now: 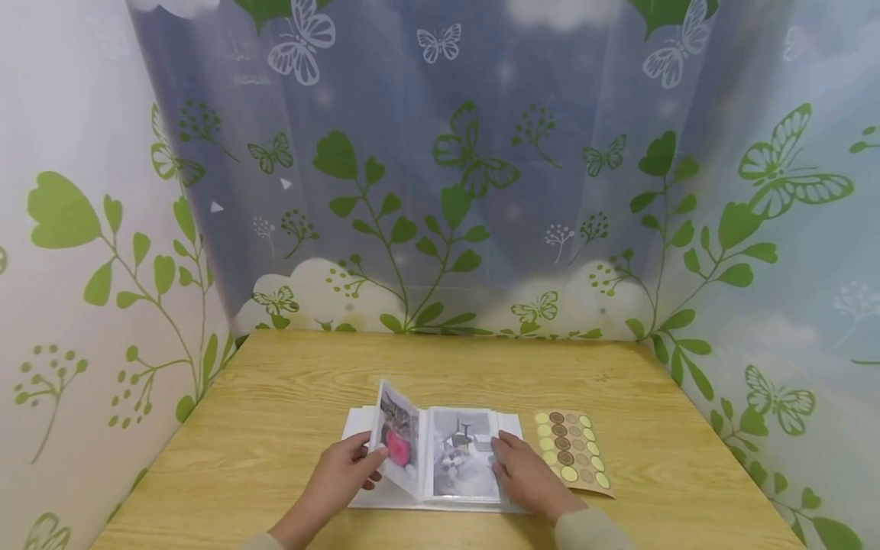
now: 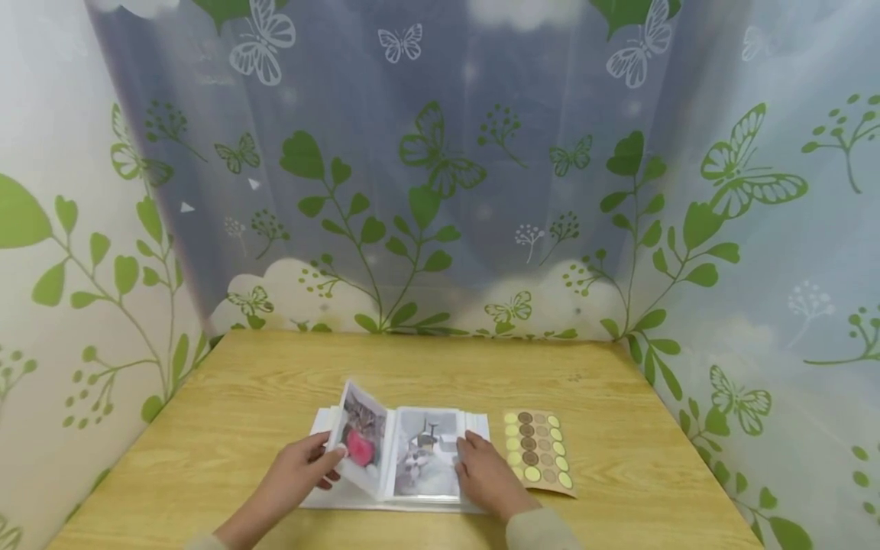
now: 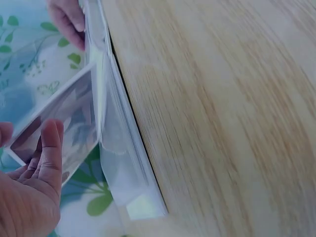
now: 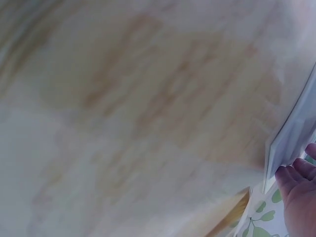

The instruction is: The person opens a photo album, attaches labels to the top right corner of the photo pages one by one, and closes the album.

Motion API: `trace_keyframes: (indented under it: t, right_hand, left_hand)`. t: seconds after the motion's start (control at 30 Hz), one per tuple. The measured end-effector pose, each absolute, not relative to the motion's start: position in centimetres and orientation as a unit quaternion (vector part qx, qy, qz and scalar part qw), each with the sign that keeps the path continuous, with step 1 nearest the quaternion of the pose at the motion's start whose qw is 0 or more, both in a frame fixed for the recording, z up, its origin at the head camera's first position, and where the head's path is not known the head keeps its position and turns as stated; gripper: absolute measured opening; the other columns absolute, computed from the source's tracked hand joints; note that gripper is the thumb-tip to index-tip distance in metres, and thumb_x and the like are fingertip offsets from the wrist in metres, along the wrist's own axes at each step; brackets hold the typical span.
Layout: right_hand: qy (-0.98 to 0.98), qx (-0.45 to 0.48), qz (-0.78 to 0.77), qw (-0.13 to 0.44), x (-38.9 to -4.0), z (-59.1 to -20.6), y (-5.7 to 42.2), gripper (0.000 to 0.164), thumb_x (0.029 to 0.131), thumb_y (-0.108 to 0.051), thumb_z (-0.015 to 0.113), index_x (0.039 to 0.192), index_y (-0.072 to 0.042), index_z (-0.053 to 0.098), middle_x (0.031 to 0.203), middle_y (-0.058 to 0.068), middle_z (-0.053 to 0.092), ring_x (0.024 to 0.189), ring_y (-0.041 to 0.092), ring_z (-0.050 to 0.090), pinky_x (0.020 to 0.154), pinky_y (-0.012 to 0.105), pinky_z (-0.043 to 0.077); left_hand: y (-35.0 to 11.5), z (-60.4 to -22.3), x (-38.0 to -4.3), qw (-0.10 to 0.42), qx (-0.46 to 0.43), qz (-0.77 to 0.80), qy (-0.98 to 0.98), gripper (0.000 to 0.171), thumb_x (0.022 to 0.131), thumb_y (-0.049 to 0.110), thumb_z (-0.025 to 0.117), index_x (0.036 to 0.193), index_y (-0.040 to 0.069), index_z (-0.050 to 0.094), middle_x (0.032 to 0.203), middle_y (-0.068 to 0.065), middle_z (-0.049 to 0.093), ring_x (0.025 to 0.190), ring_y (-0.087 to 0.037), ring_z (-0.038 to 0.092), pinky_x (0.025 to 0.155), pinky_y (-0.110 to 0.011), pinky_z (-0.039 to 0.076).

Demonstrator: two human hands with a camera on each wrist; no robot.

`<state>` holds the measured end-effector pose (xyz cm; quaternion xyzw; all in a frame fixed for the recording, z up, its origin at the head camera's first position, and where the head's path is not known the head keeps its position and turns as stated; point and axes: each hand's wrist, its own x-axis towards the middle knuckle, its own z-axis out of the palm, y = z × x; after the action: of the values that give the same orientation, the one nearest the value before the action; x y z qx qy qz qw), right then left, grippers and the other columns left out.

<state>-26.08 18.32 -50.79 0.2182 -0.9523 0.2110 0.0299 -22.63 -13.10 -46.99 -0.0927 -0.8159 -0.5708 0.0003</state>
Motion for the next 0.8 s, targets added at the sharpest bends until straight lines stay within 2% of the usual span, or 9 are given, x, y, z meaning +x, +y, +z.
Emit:
trace_keyframes:
  t: [0.3,0.8]
  right_hand:
    - [-0.952,0.224,0.207,0.025,-26.0,-50.5,18.3,0.041,0.098,-0.011,0.057,0.133,0.011,0.053,0.140,0.031,0.048,0.129,0.047,0.046,0.108,0.057,0.036]
    - [-0.956,0.221,0.194,0.014,-26.1,-50.5,18.4,0.043,0.099,-0.013,0.057,0.135,0.009,0.052,0.141,0.030,0.047,0.131,0.045,0.045,0.109,0.056,0.036]
  left_hand:
    - [-14.7,-47.5,-23.1,-0.021,-0.047,-0.588,-0.807,0.045,0.094,0.007,0.065,0.127,-0.020,0.051,0.077,-0.011,0.068,0.063,-0.024,0.067,0.057,-0.036,0.059]
    - [-15.5,-48.1,-22.9,-0.019,0.017,-0.539,-0.842,0.049,0.087,-0.001,0.069,0.126,-0.021,0.050,0.066,-0.008,0.061,0.054,-0.019,0.062,0.052,-0.035,0.056]
